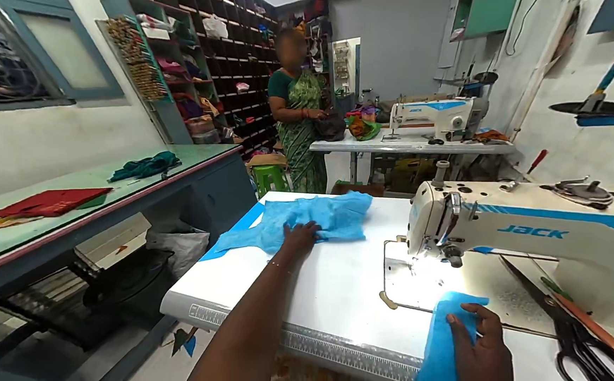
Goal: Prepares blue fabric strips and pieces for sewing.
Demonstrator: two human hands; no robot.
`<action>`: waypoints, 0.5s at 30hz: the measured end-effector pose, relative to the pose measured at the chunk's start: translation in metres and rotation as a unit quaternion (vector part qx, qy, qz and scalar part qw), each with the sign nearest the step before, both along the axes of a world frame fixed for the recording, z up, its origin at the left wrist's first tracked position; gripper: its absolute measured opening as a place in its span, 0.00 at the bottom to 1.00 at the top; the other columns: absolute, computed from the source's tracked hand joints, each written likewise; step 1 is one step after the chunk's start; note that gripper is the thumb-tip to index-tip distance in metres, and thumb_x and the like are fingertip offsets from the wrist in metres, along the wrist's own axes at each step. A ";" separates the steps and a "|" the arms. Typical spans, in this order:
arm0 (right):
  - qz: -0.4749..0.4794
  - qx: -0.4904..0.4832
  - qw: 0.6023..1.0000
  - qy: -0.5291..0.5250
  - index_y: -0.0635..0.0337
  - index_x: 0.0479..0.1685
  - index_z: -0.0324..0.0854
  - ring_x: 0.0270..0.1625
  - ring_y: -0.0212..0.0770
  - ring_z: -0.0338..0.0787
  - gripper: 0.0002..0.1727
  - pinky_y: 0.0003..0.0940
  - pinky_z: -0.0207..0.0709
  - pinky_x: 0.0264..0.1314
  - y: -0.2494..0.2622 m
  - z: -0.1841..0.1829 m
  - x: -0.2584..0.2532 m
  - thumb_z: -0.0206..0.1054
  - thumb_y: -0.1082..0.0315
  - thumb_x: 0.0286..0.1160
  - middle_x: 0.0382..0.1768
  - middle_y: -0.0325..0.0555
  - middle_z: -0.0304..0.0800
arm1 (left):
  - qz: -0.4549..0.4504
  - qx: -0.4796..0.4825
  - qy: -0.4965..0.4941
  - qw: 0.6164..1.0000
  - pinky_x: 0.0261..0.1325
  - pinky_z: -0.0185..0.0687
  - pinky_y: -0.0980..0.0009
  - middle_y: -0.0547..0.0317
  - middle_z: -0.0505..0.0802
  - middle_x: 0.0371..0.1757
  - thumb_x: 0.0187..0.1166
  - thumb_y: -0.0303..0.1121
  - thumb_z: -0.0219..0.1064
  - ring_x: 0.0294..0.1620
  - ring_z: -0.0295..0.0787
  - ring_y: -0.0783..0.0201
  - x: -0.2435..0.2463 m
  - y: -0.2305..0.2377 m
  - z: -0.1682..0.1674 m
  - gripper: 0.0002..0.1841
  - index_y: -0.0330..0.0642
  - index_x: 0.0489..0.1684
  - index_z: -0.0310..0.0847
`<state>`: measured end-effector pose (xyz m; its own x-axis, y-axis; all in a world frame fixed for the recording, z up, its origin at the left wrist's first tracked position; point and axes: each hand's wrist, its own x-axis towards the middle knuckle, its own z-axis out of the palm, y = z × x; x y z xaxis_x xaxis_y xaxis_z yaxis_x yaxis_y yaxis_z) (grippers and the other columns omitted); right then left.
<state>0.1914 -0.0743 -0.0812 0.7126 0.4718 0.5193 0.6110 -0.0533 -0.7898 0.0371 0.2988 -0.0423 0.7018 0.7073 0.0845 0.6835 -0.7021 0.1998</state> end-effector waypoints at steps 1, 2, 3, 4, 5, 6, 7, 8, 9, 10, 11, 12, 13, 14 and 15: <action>0.001 0.002 1.000 -0.009 0.76 0.61 0.77 0.48 0.41 0.90 0.16 0.31 0.84 0.50 0.000 -0.001 0.000 0.63 0.73 0.80 0.51 0.65 0.88 | 0.037 -0.022 -0.009 0.999 0.78 0.50 0.20 0.59 0.73 0.89 0.93 0.45 0.53 0.89 0.62 0.37 -0.007 -0.004 -0.005 0.22 0.56 0.83 0.75; 0.005 0.001 1.000 -0.021 0.76 0.60 0.79 0.51 0.44 0.91 0.15 0.33 0.84 0.53 0.000 -0.002 0.001 0.62 0.73 0.81 0.52 0.66 0.89 | 0.066 -0.041 -0.015 0.997 0.76 0.51 0.20 0.59 0.73 0.89 0.93 0.49 0.52 0.89 0.61 0.36 -0.011 -0.010 -0.008 0.24 0.58 0.84 0.74; 0.009 -0.001 0.999 -0.037 0.76 0.57 0.81 0.54 0.48 0.91 0.14 0.37 0.84 0.57 0.000 -0.004 0.003 0.60 0.74 0.81 0.53 0.67 0.89 | 0.084 -0.057 -0.007 0.995 0.75 0.52 0.21 0.58 0.73 0.89 0.91 0.53 0.54 0.88 0.60 0.34 -0.014 -0.018 -0.006 0.26 0.59 0.85 0.72; 0.014 -0.002 0.998 -0.054 0.76 0.55 0.84 0.55 0.52 0.91 0.14 0.40 0.83 0.60 0.001 -0.007 0.004 0.59 0.74 0.81 0.52 0.67 0.90 | 0.090 -0.074 -0.003 0.993 0.74 0.54 0.21 0.54 0.73 0.88 0.88 0.55 0.58 0.87 0.60 0.31 -0.015 -0.030 -0.001 0.28 0.58 0.85 0.73; 0.013 -0.006 0.998 -0.066 0.74 0.53 0.86 0.54 0.55 0.91 0.14 0.43 0.84 0.59 0.002 -0.009 0.006 0.57 0.74 0.81 0.50 0.66 0.91 | 0.091 -0.090 0.000 0.992 0.73 0.59 0.22 0.50 0.73 0.87 0.86 0.55 0.62 0.86 0.61 0.28 -0.017 -0.045 0.004 0.29 0.56 0.84 0.74; 0.009 -0.012 0.997 -0.073 0.73 0.51 0.88 0.52 0.58 0.91 0.15 0.46 0.83 0.58 0.004 -0.010 0.006 0.56 0.74 0.81 0.48 0.66 0.92 | 0.089 -0.100 0.003 0.991 0.72 0.66 0.24 0.45 0.74 0.86 0.83 0.55 0.66 0.84 0.62 0.26 -0.017 -0.064 0.008 0.31 0.53 0.84 0.75; 0.005 -0.021 0.997 -0.075 0.72 0.51 0.88 0.52 0.60 0.91 0.17 0.49 0.83 0.57 0.005 -0.011 0.006 0.54 0.74 0.81 0.48 0.66 0.91 | 0.088 -0.111 0.007 0.990 0.72 0.70 0.27 0.41 0.74 0.84 0.81 0.56 0.68 0.83 0.64 0.26 -0.018 -0.084 0.010 0.33 0.51 0.84 0.75; 0.007 -0.035 0.997 -0.069 0.73 0.53 0.87 0.54 0.63 0.91 0.18 0.54 0.82 0.59 0.006 -0.011 0.006 0.53 0.74 0.81 0.51 0.68 0.91 | 0.088 -0.129 0.012 0.988 0.73 0.71 0.29 0.38 0.72 0.84 0.80 0.57 0.69 0.83 0.65 0.27 -0.018 -0.107 0.012 0.35 0.50 0.85 0.73; 0.011 -0.049 0.997 -0.061 0.74 0.56 0.87 0.57 0.66 0.90 0.18 0.58 0.81 0.61 0.006 -0.011 0.006 0.52 0.74 0.81 0.53 0.69 0.90 | 0.083 -0.147 0.019 0.985 0.73 0.72 0.31 0.36 0.71 0.85 0.80 0.58 0.68 0.82 0.65 0.27 -0.018 -0.133 0.016 0.37 0.49 0.86 0.72; 0.014 -0.068 0.996 -0.054 0.74 0.57 0.87 0.58 0.68 0.90 0.18 0.62 0.80 0.61 0.006 -0.009 0.007 0.53 0.75 0.81 0.54 0.70 0.90 | 0.072 -0.166 0.030 0.983 0.75 0.72 0.33 0.36 0.70 0.86 0.81 0.59 0.67 0.82 0.66 0.29 -0.018 -0.159 0.020 0.37 0.50 0.87 0.71; 0.018 -0.095 0.995 -0.040 0.73 0.56 0.87 0.57 0.69 0.90 0.17 0.65 0.79 0.61 0.006 -0.006 0.006 0.54 0.75 0.82 0.53 0.71 0.90 | 0.054 -0.182 0.037 0.981 0.76 0.72 0.35 0.38 0.70 0.86 0.82 0.59 0.65 0.82 0.67 0.31 -0.018 -0.186 0.022 0.36 0.51 0.87 0.70; 0.023 -0.131 0.991 -0.014 0.72 0.56 0.88 0.57 0.69 0.89 0.16 0.67 0.77 0.60 0.006 -0.001 0.005 0.57 0.74 0.84 0.52 0.70 0.89 | 0.033 -0.194 0.043 0.980 0.78 0.71 0.38 0.40 0.71 0.86 0.83 0.59 0.64 0.82 0.68 0.33 -0.020 -0.211 0.023 0.35 0.52 0.87 0.70; 0.027 -0.178 0.983 0.018 0.70 0.54 0.89 0.57 0.68 0.88 0.16 0.67 0.76 0.61 0.006 0.008 0.003 0.58 0.69 0.87 0.51 0.69 0.89 | 0.012 -0.201 0.046 0.979 0.79 0.70 0.40 0.41 0.71 0.86 0.84 0.58 0.63 0.83 0.67 0.34 -0.021 -0.234 0.023 0.34 0.53 0.87 0.70; 0.032 -0.230 0.971 0.060 0.69 0.54 0.89 0.59 0.68 0.88 0.20 0.68 0.75 0.64 0.007 0.019 0.000 0.58 0.61 0.90 0.52 0.69 0.90 | -0.007 -0.207 0.047 0.977 0.81 0.69 0.41 0.42 0.70 0.86 0.84 0.56 0.64 0.84 0.66 0.35 -0.021 -0.254 0.022 0.34 0.53 0.88 0.69; 0.038 -0.274 0.956 0.098 0.69 0.53 0.89 0.60 0.67 0.88 0.26 0.68 0.74 0.64 0.009 0.030 -0.002 0.58 0.52 0.91 0.52 0.68 0.90 | -0.018 -0.211 0.047 0.976 0.82 0.68 0.42 0.42 0.69 0.88 0.84 0.55 0.65 0.85 0.64 0.35 -0.021 -0.270 0.020 0.33 0.54 0.89 0.68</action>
<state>0.1895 -0.0654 -0.0514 0.7243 0.6884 0.0392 0.4723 -0.4539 -0.7556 0.0161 0.0283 -0.0225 0.7168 0.6406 -0.2753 0.6899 -0.5944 0.4132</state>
